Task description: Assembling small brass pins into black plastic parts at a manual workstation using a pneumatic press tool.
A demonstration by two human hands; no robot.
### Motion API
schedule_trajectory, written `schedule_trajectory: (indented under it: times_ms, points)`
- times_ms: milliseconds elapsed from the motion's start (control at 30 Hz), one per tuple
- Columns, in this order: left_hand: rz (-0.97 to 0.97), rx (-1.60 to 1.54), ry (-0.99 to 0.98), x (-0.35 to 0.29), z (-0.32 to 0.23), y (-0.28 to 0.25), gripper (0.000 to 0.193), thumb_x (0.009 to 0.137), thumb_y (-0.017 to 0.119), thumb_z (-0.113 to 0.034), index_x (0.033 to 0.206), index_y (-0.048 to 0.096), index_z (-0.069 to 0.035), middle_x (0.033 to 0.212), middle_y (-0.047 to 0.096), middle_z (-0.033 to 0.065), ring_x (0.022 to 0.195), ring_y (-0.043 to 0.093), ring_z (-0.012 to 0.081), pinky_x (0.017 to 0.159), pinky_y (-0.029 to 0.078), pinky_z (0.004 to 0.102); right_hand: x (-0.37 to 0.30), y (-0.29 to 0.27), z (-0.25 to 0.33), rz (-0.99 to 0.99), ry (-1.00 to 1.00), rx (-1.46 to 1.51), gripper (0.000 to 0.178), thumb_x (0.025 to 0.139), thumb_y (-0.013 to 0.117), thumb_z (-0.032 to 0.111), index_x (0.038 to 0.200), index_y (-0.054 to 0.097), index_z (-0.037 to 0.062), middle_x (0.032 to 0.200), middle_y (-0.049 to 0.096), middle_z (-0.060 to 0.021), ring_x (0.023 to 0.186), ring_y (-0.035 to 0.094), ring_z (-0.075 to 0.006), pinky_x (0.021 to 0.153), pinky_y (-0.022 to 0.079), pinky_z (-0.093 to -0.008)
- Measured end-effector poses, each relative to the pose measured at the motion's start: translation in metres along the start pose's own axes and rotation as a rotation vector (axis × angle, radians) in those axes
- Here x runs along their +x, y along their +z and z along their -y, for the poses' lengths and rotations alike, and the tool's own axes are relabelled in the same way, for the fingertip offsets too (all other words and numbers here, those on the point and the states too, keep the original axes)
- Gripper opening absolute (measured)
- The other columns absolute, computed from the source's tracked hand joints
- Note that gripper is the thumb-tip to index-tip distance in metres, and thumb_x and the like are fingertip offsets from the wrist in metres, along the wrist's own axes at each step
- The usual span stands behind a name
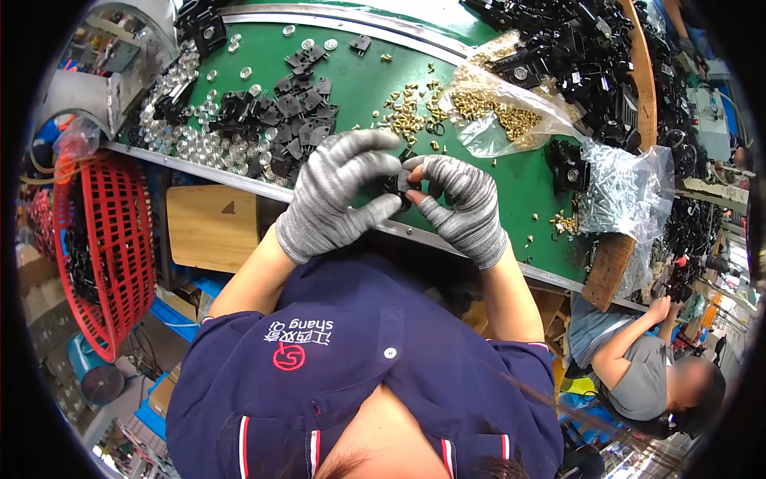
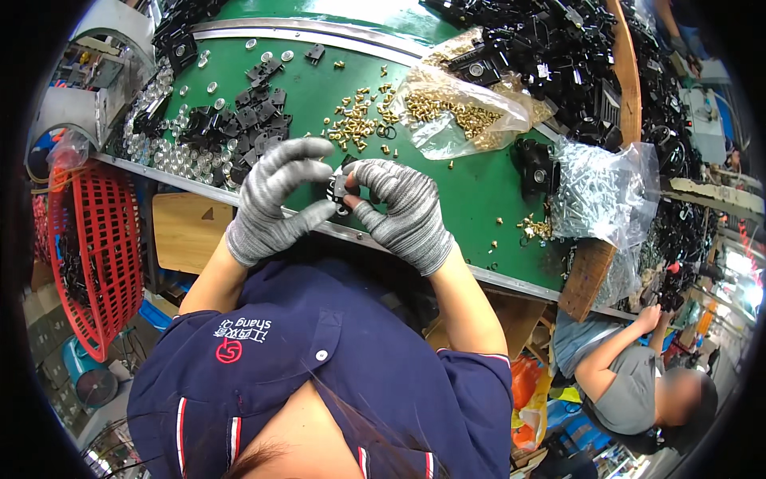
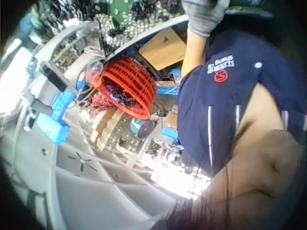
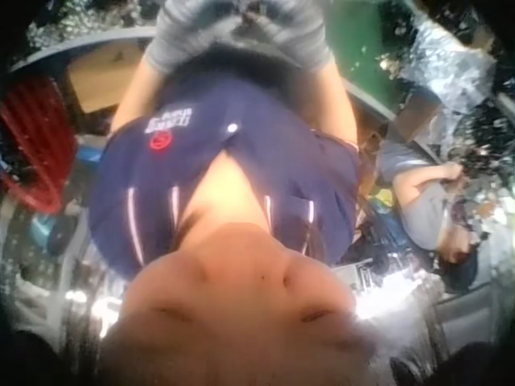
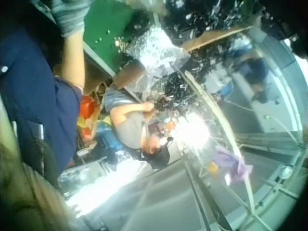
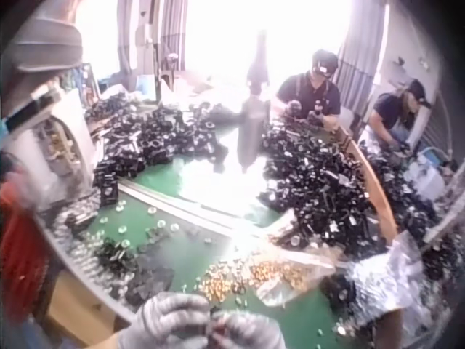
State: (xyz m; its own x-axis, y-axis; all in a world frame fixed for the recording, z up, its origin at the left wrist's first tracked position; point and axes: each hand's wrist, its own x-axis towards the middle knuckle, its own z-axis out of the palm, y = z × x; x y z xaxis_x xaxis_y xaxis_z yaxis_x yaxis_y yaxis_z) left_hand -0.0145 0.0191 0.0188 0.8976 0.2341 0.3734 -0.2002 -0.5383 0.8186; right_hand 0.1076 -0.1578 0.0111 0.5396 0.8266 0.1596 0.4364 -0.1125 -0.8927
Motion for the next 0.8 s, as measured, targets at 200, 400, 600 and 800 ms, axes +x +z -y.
schedule_trajectory:
  times_ms: [200,400,600,800]
  points:
    - [0.138,0.146,0.151,0.003,0.016,0.003,0.032,0.072,0.08,-0.004,0.101,0.067,-0.005,0.109,0.067,0.0099,0.1,0.067,0.0287,0.085,0.054,0.0384,-0.006,0.016,0.004,-0.132,-0.011,-0.036,0.032,0.077,0.078,0.005,0.108,0.067,0.0053,0.101,0.068,-0.0101,0.077,0.064,-0.0207,0.072,0.054,-0.032]
    - [0.076,0.03,0.108,-0.003,0.023,0.003,0.03,0.072,0.08,-0.004,0.099,0.068,-0.006,0.107,0.068,0.0103,0.096,0.067,0.0297,0.081,0.054,0.0381,-0.027,0.038,0.005,-0.234,0.099,-0.087,0.047,0.076,0.081,0.01,0.119,0.063,0.0057,0.115,0.064,-0.0117,0.083,0.063,-0.0222,0.077,0.054,-0.0329]
    - [0.098,0.069,0.165,-0.001,0.026,0.0,0.027,0.072,0.079,-0.003,0.097,0.068,-0.005,0.106,0.068,0.0109,0.094,0.067,0.0294,0.082,0.054,0.0382,-0.029,0.043,-0.007,-0.239,0.054,-0.091,0.047,0.075,0.082,0.011,0.118,0.064,0.0048,0.111,0.065,-0.0126,0.087,0.064,-0.0247,0.08,0.054,-0.0343]
    - [0.058,0.06,0.15,0.003,0.022,0.004,0.026,0.072,0.078,-0.002,0.096,0.068,-0.005,0.105,0.068,0.0109,0.093,0.067,0.0306,0.081,0.054,0.0393,-0.026,0.044,-0.015,-0.234,0.013,-0.044,0.045,0.074,0.083,0.01,0.116,0.065,0.0042,0.108,0.066,-0.0134,0.093,0.066,-0.0271,0.084,0.054,-0.0347]
